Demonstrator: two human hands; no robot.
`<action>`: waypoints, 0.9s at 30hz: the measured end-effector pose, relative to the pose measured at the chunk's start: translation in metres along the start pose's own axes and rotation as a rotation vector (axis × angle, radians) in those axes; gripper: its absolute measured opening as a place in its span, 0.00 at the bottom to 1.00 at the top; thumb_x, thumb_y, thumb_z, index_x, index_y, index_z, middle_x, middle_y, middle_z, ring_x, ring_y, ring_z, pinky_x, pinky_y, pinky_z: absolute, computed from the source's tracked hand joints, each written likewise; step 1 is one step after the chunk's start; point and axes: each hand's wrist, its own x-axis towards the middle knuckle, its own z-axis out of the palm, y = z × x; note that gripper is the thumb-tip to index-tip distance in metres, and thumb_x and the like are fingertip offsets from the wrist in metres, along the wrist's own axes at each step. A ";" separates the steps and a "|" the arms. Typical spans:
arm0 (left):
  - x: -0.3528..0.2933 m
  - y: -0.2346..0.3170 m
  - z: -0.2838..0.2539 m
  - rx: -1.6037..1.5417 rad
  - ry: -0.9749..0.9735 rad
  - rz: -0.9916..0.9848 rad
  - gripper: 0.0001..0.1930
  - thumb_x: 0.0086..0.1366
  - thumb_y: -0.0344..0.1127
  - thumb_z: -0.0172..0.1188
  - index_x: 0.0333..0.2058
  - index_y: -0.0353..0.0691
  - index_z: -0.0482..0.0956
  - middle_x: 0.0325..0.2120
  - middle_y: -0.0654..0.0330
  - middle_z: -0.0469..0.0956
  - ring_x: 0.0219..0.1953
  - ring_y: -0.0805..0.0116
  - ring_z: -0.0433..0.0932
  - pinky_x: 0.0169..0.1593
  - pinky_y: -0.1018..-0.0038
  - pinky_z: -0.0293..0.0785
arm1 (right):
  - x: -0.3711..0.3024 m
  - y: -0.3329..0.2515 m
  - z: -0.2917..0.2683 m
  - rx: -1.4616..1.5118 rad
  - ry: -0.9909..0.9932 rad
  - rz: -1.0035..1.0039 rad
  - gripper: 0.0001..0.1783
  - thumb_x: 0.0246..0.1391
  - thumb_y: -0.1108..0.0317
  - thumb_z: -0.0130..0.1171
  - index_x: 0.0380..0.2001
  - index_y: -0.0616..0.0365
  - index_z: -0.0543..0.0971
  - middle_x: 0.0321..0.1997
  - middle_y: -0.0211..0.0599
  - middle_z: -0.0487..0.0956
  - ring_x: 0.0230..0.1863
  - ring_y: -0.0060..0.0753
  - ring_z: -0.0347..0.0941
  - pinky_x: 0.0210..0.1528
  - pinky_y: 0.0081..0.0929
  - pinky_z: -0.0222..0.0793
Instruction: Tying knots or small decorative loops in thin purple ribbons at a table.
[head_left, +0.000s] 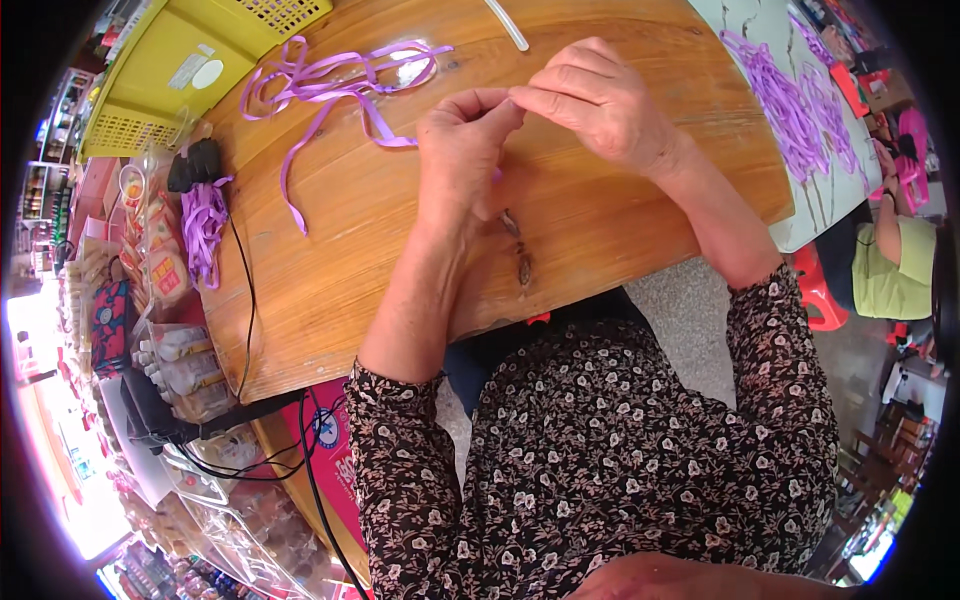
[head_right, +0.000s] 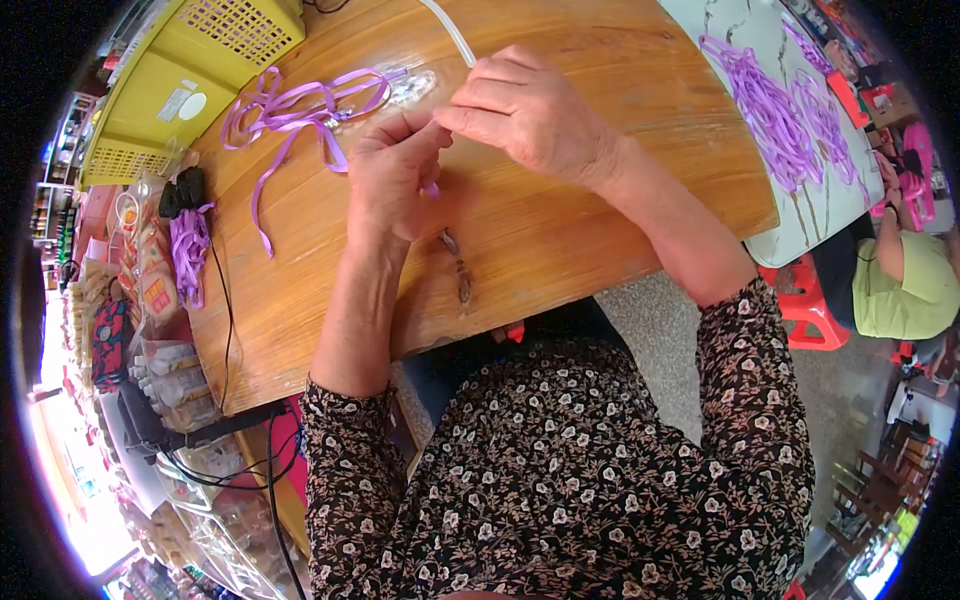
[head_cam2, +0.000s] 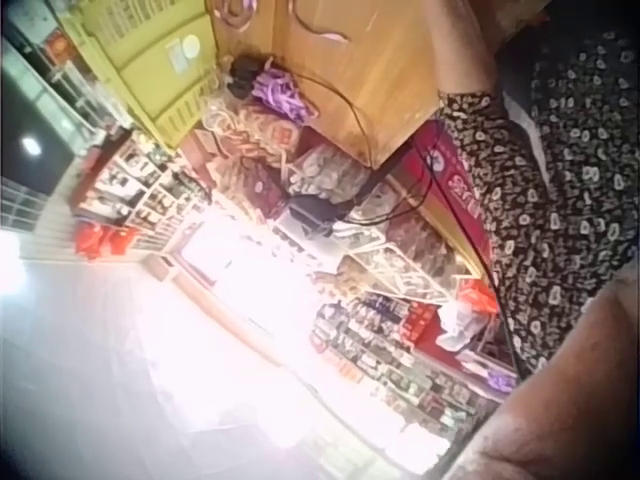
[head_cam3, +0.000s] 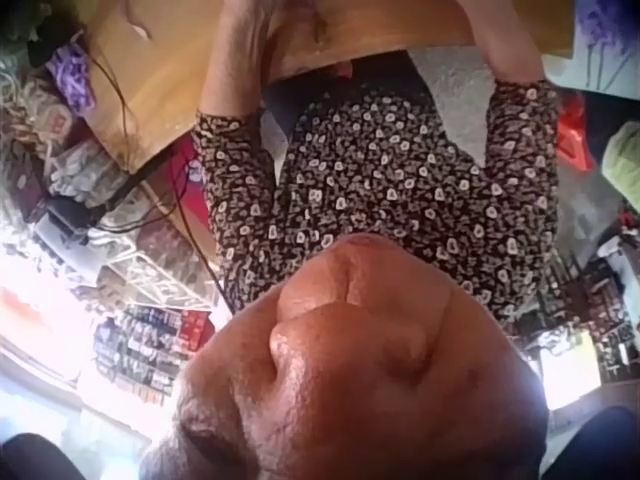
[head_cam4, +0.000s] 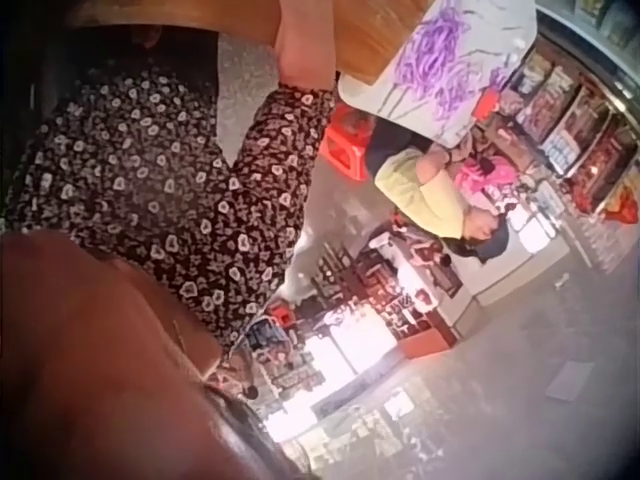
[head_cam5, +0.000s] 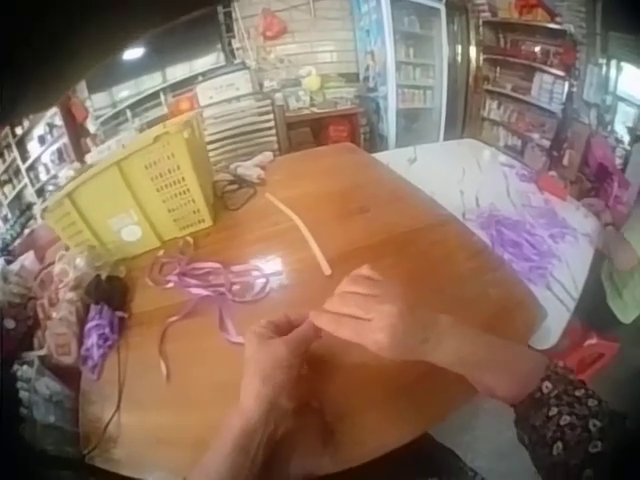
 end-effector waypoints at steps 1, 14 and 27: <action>0.003 -0.001 -0.004 -0.009 -0.040 -0.038 0.04 0.55 0.28 0.61 0.28 0.33 0.77 0.18 0.67 0.72 0.14 0.83 0.60 0.16 0.83 0.54 | 0.003 0.004 -0.002 0.028 0.000 -0.079 0.17 0.34 0.73 0.59 0.35 0.60 0.79 0.29 0.31 0.76 0.31 0.31 0.71 0.36 0.27 0.65; 0.007 -0.002 -0.006 -0.206 -0.260 -0.127 0.06 0.55 0.28 0.63 0.31 0.34 0.76 0.17 0.70 0.68 0.15 0.83 0.57 0.17 0.84 0.51 | -0.008 0.013 -0.006 0.204 0.107 0.059 0.11 0.41 0.67 0.65 0.32 0.54 0.80 0.29 0.30 0.78 0.32 0.30 0.73 0.35 0.24 0.70; -0.003 -0.001 0.005 -0.014 -0.117 0.051 0.08 0.55 0.31 0.63 0.32 0.34 0.77 0.18 0.73 0.68 0.16 0.86 0.59 0.18 0.87 0.53 | -0.007 -0.006 -0.008 0.670 -0.021 0.642 0.04 0.51 0.72 0.59 0.31 0.61 0.78 0.28 0.27 0.78 0.30 0.17 0.70 0.34 0.16 0.66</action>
